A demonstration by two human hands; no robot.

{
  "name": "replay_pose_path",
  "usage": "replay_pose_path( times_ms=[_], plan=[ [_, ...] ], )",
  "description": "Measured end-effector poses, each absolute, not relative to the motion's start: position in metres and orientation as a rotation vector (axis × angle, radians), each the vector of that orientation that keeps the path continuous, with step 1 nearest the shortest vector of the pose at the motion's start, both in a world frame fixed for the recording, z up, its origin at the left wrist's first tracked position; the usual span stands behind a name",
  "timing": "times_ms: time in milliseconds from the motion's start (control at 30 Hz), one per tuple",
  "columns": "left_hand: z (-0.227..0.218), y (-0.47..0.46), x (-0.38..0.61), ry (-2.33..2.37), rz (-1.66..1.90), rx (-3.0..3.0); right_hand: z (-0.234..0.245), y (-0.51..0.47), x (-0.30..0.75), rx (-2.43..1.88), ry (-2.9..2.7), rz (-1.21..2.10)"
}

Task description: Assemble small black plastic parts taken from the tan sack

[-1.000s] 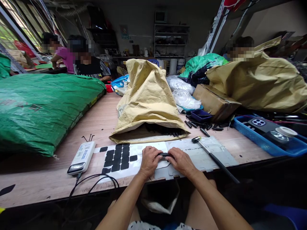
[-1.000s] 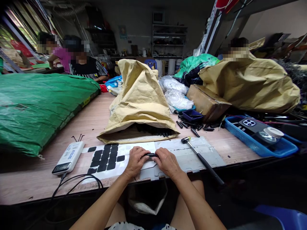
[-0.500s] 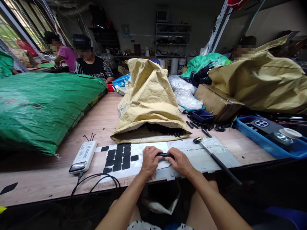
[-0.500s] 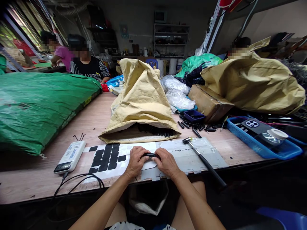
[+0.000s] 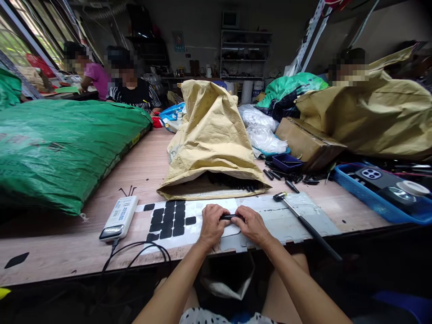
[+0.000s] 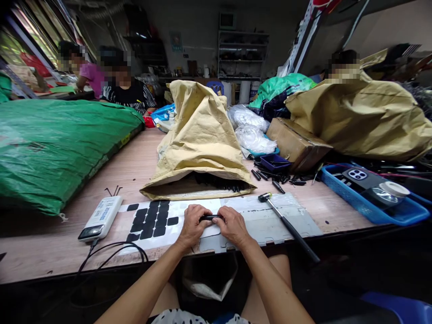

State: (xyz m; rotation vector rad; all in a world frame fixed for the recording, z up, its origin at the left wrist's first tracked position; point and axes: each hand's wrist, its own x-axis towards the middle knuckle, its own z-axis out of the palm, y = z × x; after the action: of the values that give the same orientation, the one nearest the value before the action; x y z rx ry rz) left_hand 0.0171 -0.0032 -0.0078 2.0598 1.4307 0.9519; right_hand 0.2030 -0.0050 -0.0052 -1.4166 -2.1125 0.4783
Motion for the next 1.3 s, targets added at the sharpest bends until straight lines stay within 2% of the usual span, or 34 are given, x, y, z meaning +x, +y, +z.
replay_pose_path(
  times_ms=[567,867,1300],
  plan=[
    [-0.006,-0.003,0.015,1.415,0.953,2.025,0.004,0.001,0.211,-1.358,-2.327,0.451],
    [-0.007,-0.004,0.015,1.413,0.970,1.997,0.001,0.001,0.202,-1.284,-2.338,0.258],
    [-0.006,-0.003,0.016,1.409,0.952,2.012,0.010,0.003,0.217,-1.321,-2.344,0.454]
  ],
)
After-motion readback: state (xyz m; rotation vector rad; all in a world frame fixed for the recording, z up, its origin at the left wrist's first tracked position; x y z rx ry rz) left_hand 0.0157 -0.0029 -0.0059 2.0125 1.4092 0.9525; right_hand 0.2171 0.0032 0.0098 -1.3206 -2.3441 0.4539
